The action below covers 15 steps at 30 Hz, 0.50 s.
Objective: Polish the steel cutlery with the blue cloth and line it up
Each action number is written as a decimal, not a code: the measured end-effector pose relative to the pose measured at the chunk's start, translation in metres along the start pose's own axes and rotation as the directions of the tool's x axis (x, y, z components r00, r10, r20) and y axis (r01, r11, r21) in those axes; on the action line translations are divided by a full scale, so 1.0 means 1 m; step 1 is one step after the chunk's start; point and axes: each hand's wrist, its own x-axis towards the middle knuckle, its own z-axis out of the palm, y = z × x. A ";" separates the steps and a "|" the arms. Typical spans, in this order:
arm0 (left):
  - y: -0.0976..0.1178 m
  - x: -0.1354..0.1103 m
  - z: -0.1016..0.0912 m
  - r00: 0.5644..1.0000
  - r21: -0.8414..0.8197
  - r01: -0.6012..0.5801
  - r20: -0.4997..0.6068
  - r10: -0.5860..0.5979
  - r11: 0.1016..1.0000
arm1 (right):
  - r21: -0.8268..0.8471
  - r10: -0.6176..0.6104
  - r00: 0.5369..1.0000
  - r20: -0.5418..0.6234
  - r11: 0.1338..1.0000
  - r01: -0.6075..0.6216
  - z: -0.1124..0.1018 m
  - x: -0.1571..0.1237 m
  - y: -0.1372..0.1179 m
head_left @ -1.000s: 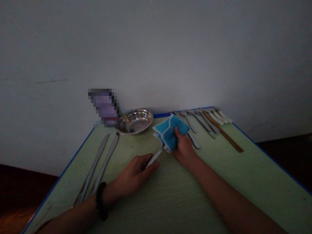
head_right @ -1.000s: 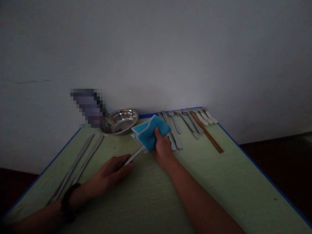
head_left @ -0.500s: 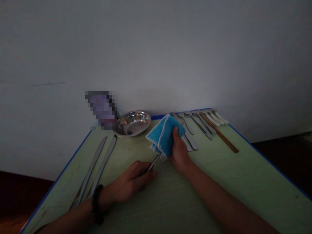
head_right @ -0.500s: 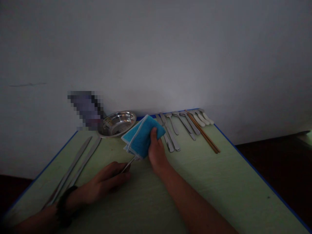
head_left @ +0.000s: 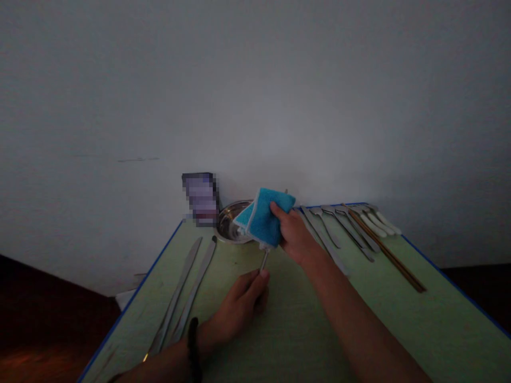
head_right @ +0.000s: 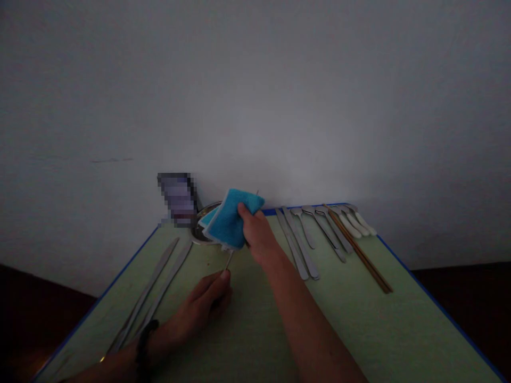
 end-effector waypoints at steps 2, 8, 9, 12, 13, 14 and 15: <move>0.000 0.000 -0.001 1.000 -0.005 -0.006 -0.021 0.005 1.000 | 0.019 0.000 0.998 -0.057 1.000 0.001 0.004 0.001 0.001; -0.002 -0.004 0.003 0.998 -0.042 -0.021 0.061 0.024 0.999 | 0.063 0.002 0.959 -0.283 0.998 0.016 -0.011 -0.005 -0.011; -0.002 -0.004 0.003 0.997 -0.038 -0.030 0.076 0.032 0.999 | 0.093 0.008 0.952 -0.305 0.995 0.022 -0.013 -0.006 -0.013; -0.003 -0.006 0.005 0.995 -0.034 -0.052 0.089 0.055 0.998 | 0.086 -0.010 0.940 -0.340 0.995 0.041 -0.015 -0.011 -0.008; -0.005 -0.006 0.005 0.995 -0.039 -0.053 0.087 0.056 0.998 | 0.059 -0.022 0.938 -0.346 0.997 0.045 -0.015 -0.013 -0.003; -0.007 -0.006 0.005 0.995 -0.048 -0.051 0.083 0.055 0.998 | 0.029 -0.034 0.938 -0.345 0.998 0.047 -0.014 -0.015 0.003; -0.010 -0.006 0.006 0.996 -0.060 -0.046 0.077 0.050 0.997 | 0.002 -0.039 0.936 -0.350 0.999 0.043 -0.013 -0.018 0.010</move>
